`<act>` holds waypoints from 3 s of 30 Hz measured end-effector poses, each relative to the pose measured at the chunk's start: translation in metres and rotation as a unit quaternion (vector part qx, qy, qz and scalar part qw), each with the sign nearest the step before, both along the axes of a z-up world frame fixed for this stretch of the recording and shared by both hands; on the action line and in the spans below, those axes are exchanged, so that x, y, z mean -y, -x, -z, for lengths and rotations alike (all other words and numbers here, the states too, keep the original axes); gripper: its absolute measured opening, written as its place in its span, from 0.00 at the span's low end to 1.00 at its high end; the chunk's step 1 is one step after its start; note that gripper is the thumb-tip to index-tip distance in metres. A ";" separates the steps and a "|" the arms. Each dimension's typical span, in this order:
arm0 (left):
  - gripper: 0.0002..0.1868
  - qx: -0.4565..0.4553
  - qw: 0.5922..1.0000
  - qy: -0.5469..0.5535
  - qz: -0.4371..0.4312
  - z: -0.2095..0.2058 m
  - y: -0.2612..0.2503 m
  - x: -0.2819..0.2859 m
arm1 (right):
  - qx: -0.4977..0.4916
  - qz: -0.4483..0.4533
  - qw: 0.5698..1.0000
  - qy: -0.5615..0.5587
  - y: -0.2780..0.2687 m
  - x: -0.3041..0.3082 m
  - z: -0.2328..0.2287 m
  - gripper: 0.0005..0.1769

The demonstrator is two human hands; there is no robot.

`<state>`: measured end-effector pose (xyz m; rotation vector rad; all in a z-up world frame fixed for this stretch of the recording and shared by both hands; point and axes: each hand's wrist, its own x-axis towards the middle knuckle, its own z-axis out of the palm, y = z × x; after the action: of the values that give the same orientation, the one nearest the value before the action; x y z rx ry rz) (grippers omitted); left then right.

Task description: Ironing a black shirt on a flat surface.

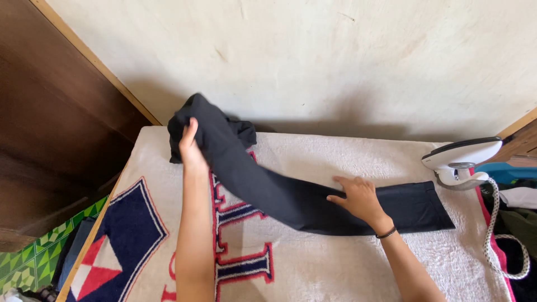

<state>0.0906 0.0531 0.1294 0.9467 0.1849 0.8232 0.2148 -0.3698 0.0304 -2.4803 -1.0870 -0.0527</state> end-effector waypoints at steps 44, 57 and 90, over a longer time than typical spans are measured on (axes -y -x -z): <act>0.25 -0.472 0.792 -0.316 0.222 0.109 0.038 0.067 | -0.125 0.121 0.955 -0.242 -0.110 -0.029 -0.059 0.29; 0.32 -0.303 0.604 -0.733 -0.082 -0.115 -0.046 0.066 | -0.281 0.109 0.638 -0.709 -0.172 0.001 -0.133 0.08; 0.27 0.110 0.672 -0.609 -0.408 -0.150 -0.023 0.067 | 0.111 -0.002 0.776 -0.620 -0.270 0.008 -0.112 0.26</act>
<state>0.1131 -0.0138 0.2790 2.0691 -0.2474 2.0051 0.4848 -0.3783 0.1426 -1.2539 -0.7143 -0.8011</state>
